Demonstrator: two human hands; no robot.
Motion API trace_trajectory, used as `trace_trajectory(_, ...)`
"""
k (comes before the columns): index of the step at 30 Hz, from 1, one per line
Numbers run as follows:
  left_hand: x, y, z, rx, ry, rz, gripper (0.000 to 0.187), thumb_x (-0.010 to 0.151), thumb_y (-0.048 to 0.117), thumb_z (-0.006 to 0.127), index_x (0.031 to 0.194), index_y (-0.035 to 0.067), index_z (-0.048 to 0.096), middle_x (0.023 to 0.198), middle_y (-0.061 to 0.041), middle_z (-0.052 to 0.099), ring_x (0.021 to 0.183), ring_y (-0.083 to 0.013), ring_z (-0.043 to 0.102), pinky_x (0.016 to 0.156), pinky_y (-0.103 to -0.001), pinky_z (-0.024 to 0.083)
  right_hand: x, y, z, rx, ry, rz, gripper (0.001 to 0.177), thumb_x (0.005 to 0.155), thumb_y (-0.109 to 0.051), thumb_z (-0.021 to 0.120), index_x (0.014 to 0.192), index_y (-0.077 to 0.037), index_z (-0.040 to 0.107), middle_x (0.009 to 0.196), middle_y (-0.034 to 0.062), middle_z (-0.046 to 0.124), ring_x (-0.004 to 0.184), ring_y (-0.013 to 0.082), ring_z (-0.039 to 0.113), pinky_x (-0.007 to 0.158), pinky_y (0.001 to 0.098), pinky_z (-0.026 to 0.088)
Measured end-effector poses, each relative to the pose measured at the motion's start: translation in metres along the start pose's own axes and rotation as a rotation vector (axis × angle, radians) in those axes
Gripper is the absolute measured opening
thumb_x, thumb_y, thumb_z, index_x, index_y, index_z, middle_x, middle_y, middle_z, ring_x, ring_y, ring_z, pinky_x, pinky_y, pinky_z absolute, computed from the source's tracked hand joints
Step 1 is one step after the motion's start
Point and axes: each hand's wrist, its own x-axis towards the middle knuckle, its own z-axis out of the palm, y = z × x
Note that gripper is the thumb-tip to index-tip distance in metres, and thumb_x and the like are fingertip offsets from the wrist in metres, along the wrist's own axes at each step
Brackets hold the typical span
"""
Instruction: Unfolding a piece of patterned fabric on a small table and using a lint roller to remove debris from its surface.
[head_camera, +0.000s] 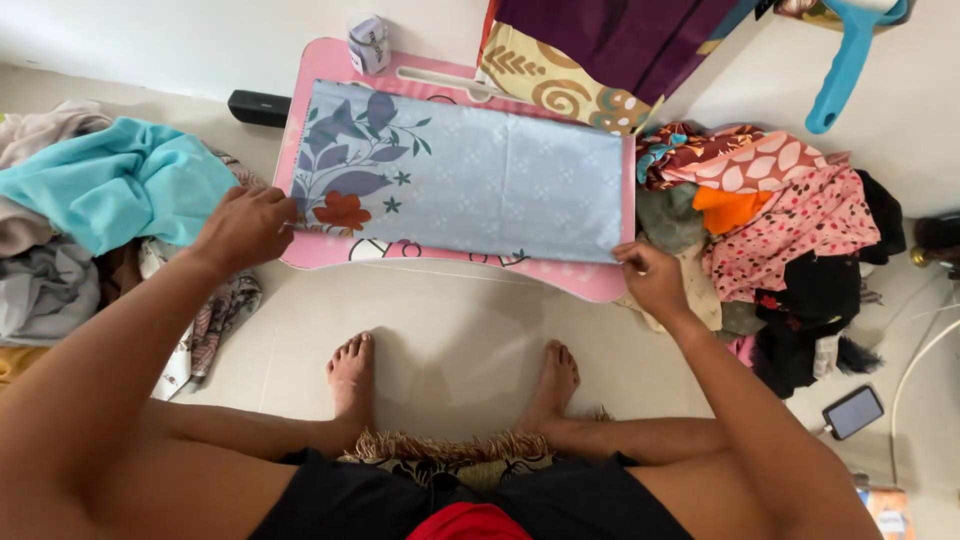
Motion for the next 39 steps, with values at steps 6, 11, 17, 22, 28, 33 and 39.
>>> trace_trajectory(6,0.001,-0.007,0.017,0.022,-0.082,-0.01,0.019,0.089,0.035,0.066,0.104,0.027,0.075,0.109,0.002,0.073,0.114,-0.0187,0.07,0.111,-0.048,0.049,-0.011,-0.028,-0.003,-0.182,-0.056,-0.074,0.018,0.082,0.012,0.067,0.088,-0.003,0.075,0.1,0.0152,0.077,0.095,0.0351,0.074,0.079,0.0422,0.063)
trace_trajectory(11,0.0,0.007,-0.006,0.074,-0.317,-0.026,0.018,0.085,0.037,0.065,0.099,0.031,0.075,0.113,0.006,0.074,0.121,-0.016,0.068,0.114,-0.048,0.045,-0.007,-0.05,-0.01,-0.425,-0.254,-0.158,0.013,0.089,0.004,0.062,0.088,-0.004,0.072,0.103,0.0104,0.076,0.1,0.0324,0.073,0.087,0.0434,0.061)
trace_trajectory(17,-0.004,0.008,0.01,0.151,-0.24,-0.054,0.022,0.085,0.032,0.064,0.102,0.027,0.076,0.111,0.004,0.073,0.116,-0.0168,0.07,0.115,-0.049,0.044,-0.013,-0.049,-0.014,-0.551,-0.343,-0.17,0.01,0.093,0.0,0.06,0.092,-0.006,0.069,0.104,0.0089,0.071,0.105,0.031,0.07,0.091,0.0411,0.058)
trace_trajectory(22,-0.002,0.004,0.04,0.242,-0.145,-0.052,0.021,0.085,0.032,0.065,0.102,0.025,0.074,0.107,0.001,0.07,0.11,-0.0194,0.07,0.115,-0.053,0.04,-0.016,-0.03,-0.01,-0.589,-0.331,-0.19,0.009,0.089,-0.006,0.062,0.094,-0.009,0.07,0.104,0.0037,0.068,0.104,0.0273,0.069,0.09,0.0376,0.057)
trace_trajectory(28,0.016,0.018,0.0,0.14,0.067,-0.144,0.039,0.078,0.05,0.061,0.096,0.018,0.073,0.104,-0.008,0.067,0.109,-0.0282,0.067,0.108,-0.056,0.037,0.012,-0.035,-0.001,-0.633,-0.024,-0.432,0.014,0.086,-0.014,0.068,0.099,-0.011,0.07,0.104,0.0034,0.066,0.101,0.0264,0.068,0.089,0.0369,0.055)
trace_trajectory(33,0.052,0.068,-0.011,-0.189,0.109,-0.224,0.064,0.1,0.054,0.051,0.147,0.012,0.058,0.153,-0.02,0.049,0.142,-0.0418,0.045,0.113,-0.064,0.032,0.048,0.003,0.049,-0.536,0.143,-0.432,0.042,0.099,-0.024,0.071,0.134,-0.001,0.064,0.14,0.021,0.059,0.13,0.0404,0.057,0.108,0.0501,0.046)
trace_trajectory(39,0.07,0.096,0.02,-0.236,-0.16,-0.396,0.085,0.106,0.071,0.024,0.168,0.013,0.024,0.173,-0.023,0.016,0.161,-0.041,0.005,0.121,-0.072,-0.009,0.045,0.018,0.084,-0.589,0.054,-0.012,0.07,0.108,-0.046,0.053,0.16,-0.002,0.038,0.163,0.0279,0.034,0.149,0.0496,0.03,0.12,0.0643,0.021)
